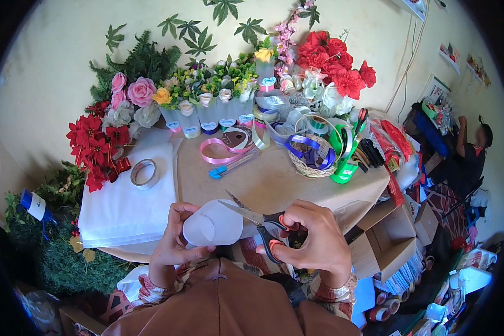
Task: The person wraps a white foam cylinder with a translucent sheet, securing it with tape. They then use scissors to trim the excess sheet around the cylinder's edge. The workspace contains multiple similar wrapped cylinders and floral supplies.
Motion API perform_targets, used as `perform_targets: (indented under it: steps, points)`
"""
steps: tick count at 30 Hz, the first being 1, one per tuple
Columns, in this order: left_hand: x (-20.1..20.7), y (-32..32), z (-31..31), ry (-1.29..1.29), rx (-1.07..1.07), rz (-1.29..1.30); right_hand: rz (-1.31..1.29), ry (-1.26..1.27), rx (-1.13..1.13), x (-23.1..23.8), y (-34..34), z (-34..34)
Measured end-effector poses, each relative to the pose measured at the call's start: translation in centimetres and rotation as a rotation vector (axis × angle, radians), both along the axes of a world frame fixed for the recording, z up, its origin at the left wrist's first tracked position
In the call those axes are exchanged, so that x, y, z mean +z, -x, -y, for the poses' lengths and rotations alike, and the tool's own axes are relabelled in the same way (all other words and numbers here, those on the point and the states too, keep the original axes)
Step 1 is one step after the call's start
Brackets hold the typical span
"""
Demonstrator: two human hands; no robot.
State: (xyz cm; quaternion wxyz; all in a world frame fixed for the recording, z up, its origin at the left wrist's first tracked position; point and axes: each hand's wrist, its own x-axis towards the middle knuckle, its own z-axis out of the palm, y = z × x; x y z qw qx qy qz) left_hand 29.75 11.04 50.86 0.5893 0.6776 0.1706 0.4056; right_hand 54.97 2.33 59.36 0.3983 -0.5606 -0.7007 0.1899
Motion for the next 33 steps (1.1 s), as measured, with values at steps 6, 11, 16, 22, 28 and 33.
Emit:
perform_targets:
  steps: [6, 11, 16, 22, 28, 33]
  points:
    - [0.0, 0.0, 0.0, 0.004, -0.004, -0.008, -0.026, -0.010, -0.002, -0.4, 0.0, 0.0]
    - [0.0, 0.0, 0.0, -0.008, -0.001, -0.022, -0.036, -0.011, -0.013, -0.3, 0.1, 0.1]
    - [0.4, 0.0, 0.1, 0.002, -0.015, -0.019, -0.024, 0.007, -0.023, -0.2, -0.1, 0.3]
    - [-0.5, 0.0, -0.4, -0.039, -0.009, -0.026, 0.036, -0.021, -0.028, -0.1, -0.1, 0.4]
    - [-0.1, -0.2, -0.2, -0.005, -0.016, 0.023, 0.063, -0.016, -0.040, 0.0, -0.2, 0.4]
    - [-1.1, -0.1, -0.6, -0.053, -0.015, 0.015, 0.065, -0.014, -0.037, 0.0, -0.4, 0.5]
